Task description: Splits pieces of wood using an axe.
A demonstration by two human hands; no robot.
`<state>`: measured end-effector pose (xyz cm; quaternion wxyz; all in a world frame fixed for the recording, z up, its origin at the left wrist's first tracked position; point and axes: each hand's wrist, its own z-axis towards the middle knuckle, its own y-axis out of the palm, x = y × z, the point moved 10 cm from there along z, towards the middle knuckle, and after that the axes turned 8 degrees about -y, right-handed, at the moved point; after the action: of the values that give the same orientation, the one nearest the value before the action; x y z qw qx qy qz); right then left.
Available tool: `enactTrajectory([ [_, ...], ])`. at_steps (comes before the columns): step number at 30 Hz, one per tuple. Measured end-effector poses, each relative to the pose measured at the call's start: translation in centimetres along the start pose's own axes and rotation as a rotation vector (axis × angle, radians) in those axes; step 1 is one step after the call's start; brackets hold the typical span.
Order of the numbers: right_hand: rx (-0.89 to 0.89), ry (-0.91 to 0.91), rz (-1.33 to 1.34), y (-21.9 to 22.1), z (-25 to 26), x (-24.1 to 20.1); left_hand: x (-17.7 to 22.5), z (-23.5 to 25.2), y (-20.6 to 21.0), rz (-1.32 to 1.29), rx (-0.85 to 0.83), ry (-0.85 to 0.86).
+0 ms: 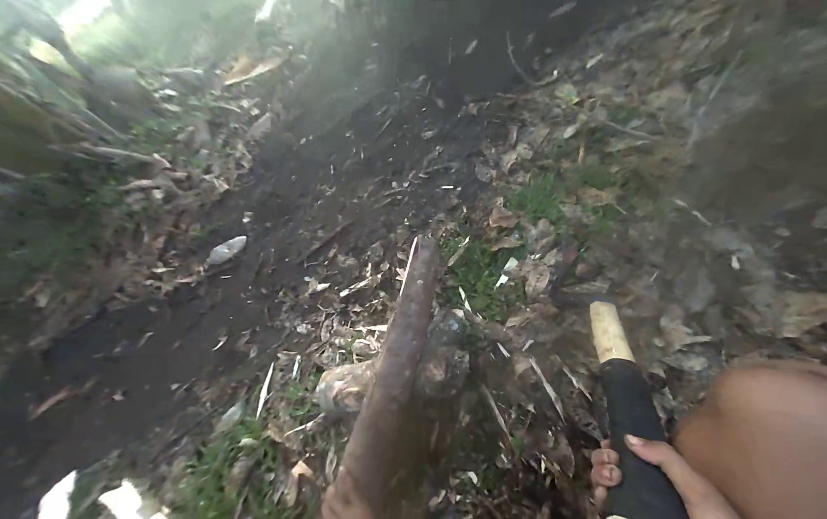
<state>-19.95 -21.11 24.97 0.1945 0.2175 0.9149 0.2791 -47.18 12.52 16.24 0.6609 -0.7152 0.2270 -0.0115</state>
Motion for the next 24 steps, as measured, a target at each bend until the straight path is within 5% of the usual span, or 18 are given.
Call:
enactTrajectory([
  [6,-0.008,-0.01,-0.014,0.3,0.3,1.0,-3.3,1.5,7.2,0.024,0.383,0.091],
  [11,-0.015,0.006,-0.027,0.6,0.3,1.2,0.7,1.8,0.1,-0.056,-0.09,-0.099],
  [18,0.003,-0.017,-0.046,0.3,0.3,0.6,8.6,8.9,-2.8,-0.237,-0.197,-0.135],
  [24,-0.003,-0.022,-0.037,0.3,0.5,0.6,8.7,9.7,-2.0,-0.293,-0.226,-0.134],
])
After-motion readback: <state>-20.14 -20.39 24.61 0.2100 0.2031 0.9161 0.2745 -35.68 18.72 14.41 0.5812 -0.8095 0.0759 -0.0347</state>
